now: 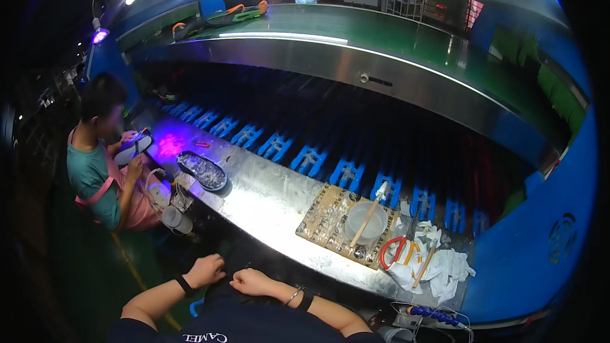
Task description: Apply adhesive to shoe soles and place them on a conveyor belt in a factory setting.
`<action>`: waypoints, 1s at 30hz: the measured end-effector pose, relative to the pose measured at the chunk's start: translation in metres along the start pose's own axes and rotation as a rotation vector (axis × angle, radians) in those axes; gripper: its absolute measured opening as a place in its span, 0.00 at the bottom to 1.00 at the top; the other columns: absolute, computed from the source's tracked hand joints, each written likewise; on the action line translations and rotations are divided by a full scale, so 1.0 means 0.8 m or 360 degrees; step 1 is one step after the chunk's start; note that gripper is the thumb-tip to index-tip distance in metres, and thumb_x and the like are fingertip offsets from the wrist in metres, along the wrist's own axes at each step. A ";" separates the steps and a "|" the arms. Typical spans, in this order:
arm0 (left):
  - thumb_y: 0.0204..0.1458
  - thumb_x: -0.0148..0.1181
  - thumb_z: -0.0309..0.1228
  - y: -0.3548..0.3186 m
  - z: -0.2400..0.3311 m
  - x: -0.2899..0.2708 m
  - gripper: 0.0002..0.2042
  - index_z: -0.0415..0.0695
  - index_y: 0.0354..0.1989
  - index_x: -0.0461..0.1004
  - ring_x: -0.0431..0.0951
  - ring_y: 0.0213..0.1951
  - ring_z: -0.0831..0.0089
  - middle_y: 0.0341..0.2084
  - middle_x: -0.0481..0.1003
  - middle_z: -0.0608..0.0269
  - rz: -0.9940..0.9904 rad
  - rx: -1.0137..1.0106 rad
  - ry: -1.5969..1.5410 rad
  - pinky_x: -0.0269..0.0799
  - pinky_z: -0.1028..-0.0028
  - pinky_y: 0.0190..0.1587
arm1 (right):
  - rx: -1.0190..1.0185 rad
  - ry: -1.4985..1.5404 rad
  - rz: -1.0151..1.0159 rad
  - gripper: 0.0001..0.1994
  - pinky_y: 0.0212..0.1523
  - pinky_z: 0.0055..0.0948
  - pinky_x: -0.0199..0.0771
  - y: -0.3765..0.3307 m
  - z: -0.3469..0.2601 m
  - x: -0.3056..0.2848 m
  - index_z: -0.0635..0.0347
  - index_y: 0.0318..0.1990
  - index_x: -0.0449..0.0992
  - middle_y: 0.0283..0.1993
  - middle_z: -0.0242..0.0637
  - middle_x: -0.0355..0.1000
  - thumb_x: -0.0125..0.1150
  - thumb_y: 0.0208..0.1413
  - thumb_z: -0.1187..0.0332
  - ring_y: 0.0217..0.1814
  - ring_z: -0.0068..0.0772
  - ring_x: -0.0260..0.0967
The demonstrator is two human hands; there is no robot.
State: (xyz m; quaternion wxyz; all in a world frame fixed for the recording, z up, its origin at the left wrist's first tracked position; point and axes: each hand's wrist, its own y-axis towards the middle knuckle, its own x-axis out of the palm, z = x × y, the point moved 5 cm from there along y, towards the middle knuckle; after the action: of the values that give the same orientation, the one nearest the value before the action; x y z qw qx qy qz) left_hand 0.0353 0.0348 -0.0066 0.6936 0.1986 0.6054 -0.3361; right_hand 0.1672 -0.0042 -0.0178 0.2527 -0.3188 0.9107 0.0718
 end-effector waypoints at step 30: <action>0.43 0.47 0.27 0.501 -0.226 -0.607 0.23 0.39 0.51 0.57 0.52 0.59 0.53 0.52 0.60 0.51 0.0850 -0.0806 0.0499 0.56 0.61 0.55 | 0.1530 0.1169 0.1485 0.16 0.29 0.28 0.65 -0.168 0.270 0.056 0.63 0.24 0.73 0.22 0.38 0.70 0.50 0.52 0.58 0.24 0.28 0.64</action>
State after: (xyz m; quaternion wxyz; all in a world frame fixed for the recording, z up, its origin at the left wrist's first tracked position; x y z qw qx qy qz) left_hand 0.1711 0.5462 0.3792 0.6828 0.2206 0.6946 0.0504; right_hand 0.3096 -0.0717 -0.2225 -0.0120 0.2406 0.9076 -0.3437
